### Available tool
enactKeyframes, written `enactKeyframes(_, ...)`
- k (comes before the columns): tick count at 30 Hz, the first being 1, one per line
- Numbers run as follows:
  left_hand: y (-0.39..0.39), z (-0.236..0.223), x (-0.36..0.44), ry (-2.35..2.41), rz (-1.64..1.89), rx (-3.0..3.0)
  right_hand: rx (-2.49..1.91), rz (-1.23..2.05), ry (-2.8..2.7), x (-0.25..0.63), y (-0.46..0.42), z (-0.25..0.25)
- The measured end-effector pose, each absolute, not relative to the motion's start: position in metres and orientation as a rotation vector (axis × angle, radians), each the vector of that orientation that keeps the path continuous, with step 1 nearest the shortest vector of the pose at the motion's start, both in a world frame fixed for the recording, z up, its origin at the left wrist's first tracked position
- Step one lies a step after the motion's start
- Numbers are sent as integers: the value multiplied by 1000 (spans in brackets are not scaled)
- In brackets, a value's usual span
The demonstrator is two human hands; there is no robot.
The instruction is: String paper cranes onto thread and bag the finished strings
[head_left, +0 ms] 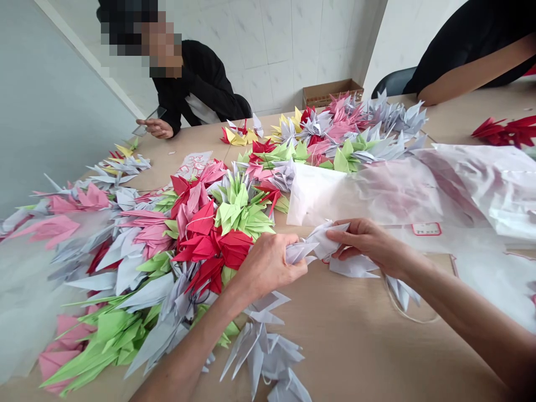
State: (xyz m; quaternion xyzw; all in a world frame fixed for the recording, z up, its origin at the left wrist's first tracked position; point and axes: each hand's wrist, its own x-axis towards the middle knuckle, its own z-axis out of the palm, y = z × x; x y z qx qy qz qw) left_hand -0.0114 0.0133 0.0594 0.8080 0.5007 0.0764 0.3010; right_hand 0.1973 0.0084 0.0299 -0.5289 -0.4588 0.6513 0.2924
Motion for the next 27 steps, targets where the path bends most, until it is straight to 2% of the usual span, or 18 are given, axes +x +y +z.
enactKeyframes(5,14,64,-11,1294,216,2103,-1304,1906,-1020,199,9,32)
enactKeyframes(13,14,61,-12,1287,226,2027,-1339,1861,-1067,196,7,34)
enactKeyframes(27,21,57,-12,1229,396,1973,-1354,1502,-1370,196,7,28)
